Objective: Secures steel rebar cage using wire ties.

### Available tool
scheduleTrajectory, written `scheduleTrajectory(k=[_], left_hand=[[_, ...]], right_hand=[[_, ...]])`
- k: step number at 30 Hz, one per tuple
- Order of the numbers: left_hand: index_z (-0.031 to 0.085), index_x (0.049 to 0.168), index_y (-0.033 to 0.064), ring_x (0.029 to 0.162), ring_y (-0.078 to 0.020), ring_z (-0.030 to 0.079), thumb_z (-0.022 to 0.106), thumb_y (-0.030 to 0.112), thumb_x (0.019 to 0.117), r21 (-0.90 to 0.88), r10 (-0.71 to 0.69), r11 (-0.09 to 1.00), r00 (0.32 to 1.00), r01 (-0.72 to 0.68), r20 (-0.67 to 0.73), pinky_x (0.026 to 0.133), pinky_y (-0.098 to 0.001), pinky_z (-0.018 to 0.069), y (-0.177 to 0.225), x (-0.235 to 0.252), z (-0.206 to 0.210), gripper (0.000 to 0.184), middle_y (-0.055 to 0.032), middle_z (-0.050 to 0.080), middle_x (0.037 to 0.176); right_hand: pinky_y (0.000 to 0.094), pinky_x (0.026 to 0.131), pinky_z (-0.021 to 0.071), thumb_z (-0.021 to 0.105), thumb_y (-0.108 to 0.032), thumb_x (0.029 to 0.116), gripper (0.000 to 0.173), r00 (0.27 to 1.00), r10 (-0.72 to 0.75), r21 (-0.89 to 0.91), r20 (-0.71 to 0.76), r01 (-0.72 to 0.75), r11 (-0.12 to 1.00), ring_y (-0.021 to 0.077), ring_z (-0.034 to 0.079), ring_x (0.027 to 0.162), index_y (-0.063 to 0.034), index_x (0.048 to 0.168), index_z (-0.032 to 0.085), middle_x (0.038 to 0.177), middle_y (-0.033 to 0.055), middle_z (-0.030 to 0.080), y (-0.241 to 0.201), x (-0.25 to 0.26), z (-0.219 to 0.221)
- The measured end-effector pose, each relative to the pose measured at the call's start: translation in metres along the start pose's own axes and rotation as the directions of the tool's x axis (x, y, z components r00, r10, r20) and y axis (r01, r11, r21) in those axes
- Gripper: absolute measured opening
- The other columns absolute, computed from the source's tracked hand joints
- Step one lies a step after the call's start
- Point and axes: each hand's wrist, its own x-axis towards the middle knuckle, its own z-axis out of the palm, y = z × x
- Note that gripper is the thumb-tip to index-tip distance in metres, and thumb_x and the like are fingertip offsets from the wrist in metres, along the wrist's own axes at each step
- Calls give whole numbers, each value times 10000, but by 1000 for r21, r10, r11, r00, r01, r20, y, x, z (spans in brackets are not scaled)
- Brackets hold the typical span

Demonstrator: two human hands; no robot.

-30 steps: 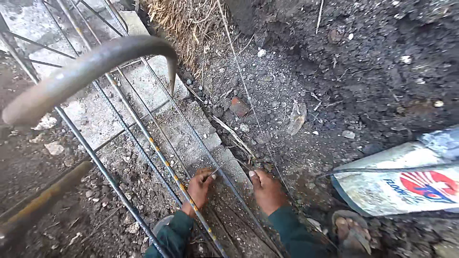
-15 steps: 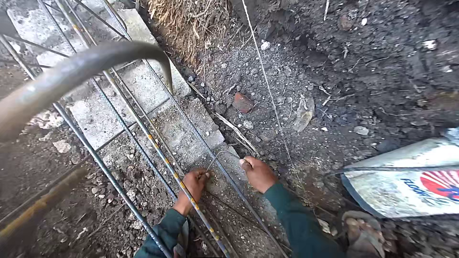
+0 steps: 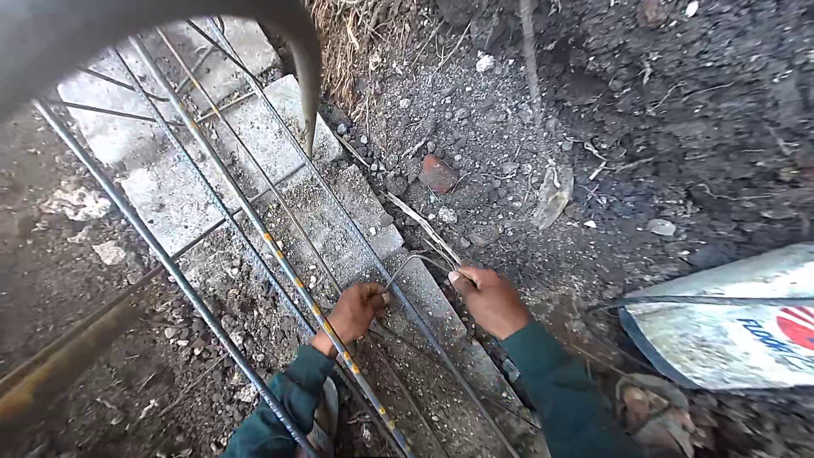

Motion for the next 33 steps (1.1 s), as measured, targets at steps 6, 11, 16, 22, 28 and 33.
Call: scheduleTrajectory(k=[6, 11, 16, 22, 28, 33], left_hand=[[717, 1104, 65, 914, -158, 693, 547, 257, 1061, 107, 54, 993, 998, -56, 23, 879, -388, 559, 17, -1, 5, 260, -71, 726, 1003], [693, 1127, 26, 885, -168, 686, 541, 233, 1060, 118, 13, 993, 998, -21, 68, 852, -382, 566, 4, -14, -6, 265, -98, 708, 1012], [675, 1139, 20, 841, -156, 702, 554, 208, 1053, 40, -73, 997, 997, 71, 31, 807, -362, 586, -21, -33, -20, 240, -91, 712, 1010], [688, 1190, 78, 875, -178, 737, 541, 264, 1059, 119, -81, 987, 980, 104, -181, 817, -404, 615, -53, -65, -14, 271, -71, 742, 1046], [681, 1184, 34, 847, -170, 721, 535, 176, 1046, 105, -22, 992, 929, 65, -368, 815, -375, 618, -78, -86, -13, 247, -99, 707, 1083], [751, 1049, 29, 915, -184, 710, 581, 200, 990, 331, 261, 942, 739, -54, -621, 823, -375, 607, -113, -110, 8, 248, -120, 719, 1071]], right_hand=[[573, 798, 515, 525, -297, 1086, 309, 996, -4, 88, -92, 13, 996, 307, 662, 853, -61, 1041, 720, 897, 151, 685, 18, -10, -8], [588, 889, 509, 497, -319, 1093, 341, 1000, 1, 66, -25, 1, 998, 329, 679, 973, -63, 1100, 722, 996, 169, 709, 5, -15, 6], [582, 923, 504, 481, -335, 1095, 361, 993, -15, 47, 114, 10, 999, 343, 673, 1011, -56, 1132, 707, 1029, 185, 703, -12, -3, 29], [549, 992, 501, 472, -359, 1088, 378, 983, -46, 79, 180, 32, 996, 309, 673, 1092, -82, 1176, 714, 1107, 158, 716, -18, 3, 60], [510, 1039, 498, 524, -332, 1065, 363, 987, -106, 105, 118, 93, 990, 297, 652, 1156, -70, 1199, 736, 1198, 152, 692, -42, -11, 84], [524, 1034, 487, 468, -355, 1079, 387, 963, -154, 25, 220, 153, 988, 279, 656, 1165, -100, 1210, 728, 1207, 123, 705, -63, -15, 96]])
